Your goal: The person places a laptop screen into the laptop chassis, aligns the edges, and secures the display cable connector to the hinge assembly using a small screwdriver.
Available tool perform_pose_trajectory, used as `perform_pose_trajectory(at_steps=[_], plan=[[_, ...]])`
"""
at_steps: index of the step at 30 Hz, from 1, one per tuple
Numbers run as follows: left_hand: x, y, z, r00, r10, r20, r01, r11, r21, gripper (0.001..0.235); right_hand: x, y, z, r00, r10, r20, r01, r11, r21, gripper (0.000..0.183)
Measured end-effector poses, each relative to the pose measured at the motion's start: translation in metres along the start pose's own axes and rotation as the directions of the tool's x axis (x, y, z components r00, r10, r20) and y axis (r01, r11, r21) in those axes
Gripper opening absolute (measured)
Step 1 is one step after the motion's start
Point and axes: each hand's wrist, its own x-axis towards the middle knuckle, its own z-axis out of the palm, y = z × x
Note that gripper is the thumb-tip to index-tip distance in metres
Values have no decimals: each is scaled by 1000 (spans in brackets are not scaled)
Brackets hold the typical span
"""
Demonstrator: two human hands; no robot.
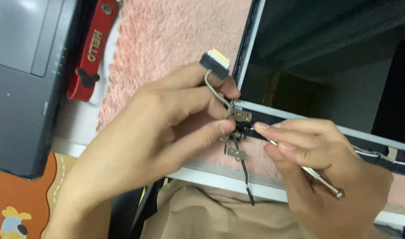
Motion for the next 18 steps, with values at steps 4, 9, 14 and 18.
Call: perform_pose_trajectory(at_steps=[4,9,14,18], plan=[[0,5,5,999,30,-40,-29,999,40,20,-3,7,0,998,-54,10,54,998,40,20],[0,20,28,981,100,-164,-82,990,114,20,-2,10,1,997,-68,-27,71,991,113,19],[-7,26,40,972,88,-220,-56,988,147,17,-1,11,3,997,-46,-59,53,990,127,22],[-7,27,36,974,80,-213,-57,992,111,19,-2,13,0,997,-74,-39,76,996,42,26]])
